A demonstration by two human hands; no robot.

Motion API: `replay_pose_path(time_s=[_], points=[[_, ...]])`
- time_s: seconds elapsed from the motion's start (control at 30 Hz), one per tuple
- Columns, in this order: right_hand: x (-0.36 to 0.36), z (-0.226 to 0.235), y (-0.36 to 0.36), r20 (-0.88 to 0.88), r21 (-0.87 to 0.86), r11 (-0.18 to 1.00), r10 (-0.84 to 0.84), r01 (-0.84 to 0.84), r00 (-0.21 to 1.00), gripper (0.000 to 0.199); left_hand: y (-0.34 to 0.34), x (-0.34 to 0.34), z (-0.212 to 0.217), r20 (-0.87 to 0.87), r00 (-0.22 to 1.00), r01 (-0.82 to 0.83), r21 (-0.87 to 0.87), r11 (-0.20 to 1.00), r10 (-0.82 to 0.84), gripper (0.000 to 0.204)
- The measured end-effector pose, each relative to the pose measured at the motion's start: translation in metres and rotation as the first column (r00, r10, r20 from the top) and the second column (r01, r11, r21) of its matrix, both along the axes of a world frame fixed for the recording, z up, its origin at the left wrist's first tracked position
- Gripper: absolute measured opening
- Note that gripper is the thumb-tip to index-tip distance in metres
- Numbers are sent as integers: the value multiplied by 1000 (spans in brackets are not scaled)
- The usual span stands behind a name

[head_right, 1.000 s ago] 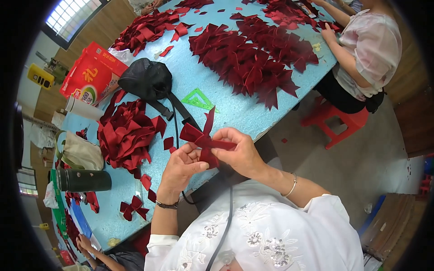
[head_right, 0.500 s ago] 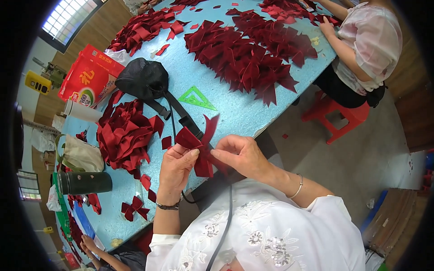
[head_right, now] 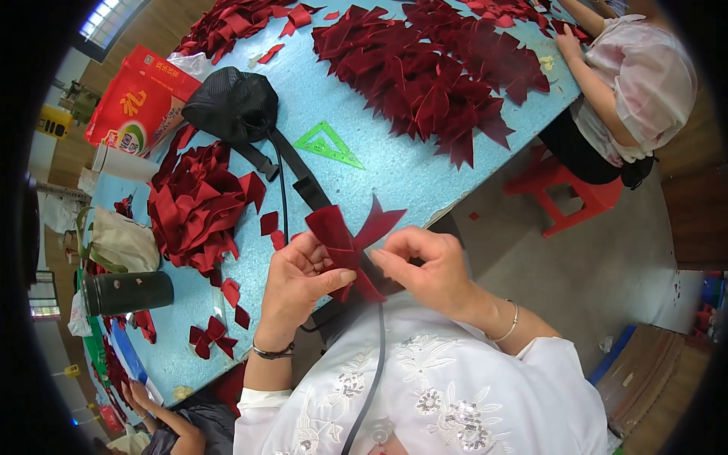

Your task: The recorder is assembling decorative red ribbon bows by folding the material and tying it.

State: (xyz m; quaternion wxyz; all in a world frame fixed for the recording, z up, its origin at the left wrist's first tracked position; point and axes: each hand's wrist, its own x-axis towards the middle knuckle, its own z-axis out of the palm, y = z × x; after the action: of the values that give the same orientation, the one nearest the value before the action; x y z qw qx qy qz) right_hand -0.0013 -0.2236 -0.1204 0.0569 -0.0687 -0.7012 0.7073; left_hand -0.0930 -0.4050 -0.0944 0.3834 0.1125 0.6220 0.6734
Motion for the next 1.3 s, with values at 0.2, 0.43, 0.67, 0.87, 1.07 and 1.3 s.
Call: replay_pose_path(time_s=[0.2,0.43,0.67,0.87,1.07,1.3], points=[[-13,9,9,-404,416,904,91,94,910,15,19,0,-2,-33,999,-21,-37,999,20,58],[-18,-6,20,-472,483,857,81,181,878,24,28,5,-1,2,1000,11,21,1000,-11,63],[-22,-8,26,-515,499,848,124,179,848,22,33,5,-4,-51,997,46,-113,993,-52,68],[-23,-12,31,-490,529,838,173,133,854,21,34,8,-2,-31,996,78,-69,995,-80,68],[-13,-4,31,-468,443,891,138,98,873,20,29,12,12,92,992,85,29,996,-88,67],[-1,12,36,-466,398,910,92,116,880,18,27,19,17,85,995,52,48,998,-56,67]])
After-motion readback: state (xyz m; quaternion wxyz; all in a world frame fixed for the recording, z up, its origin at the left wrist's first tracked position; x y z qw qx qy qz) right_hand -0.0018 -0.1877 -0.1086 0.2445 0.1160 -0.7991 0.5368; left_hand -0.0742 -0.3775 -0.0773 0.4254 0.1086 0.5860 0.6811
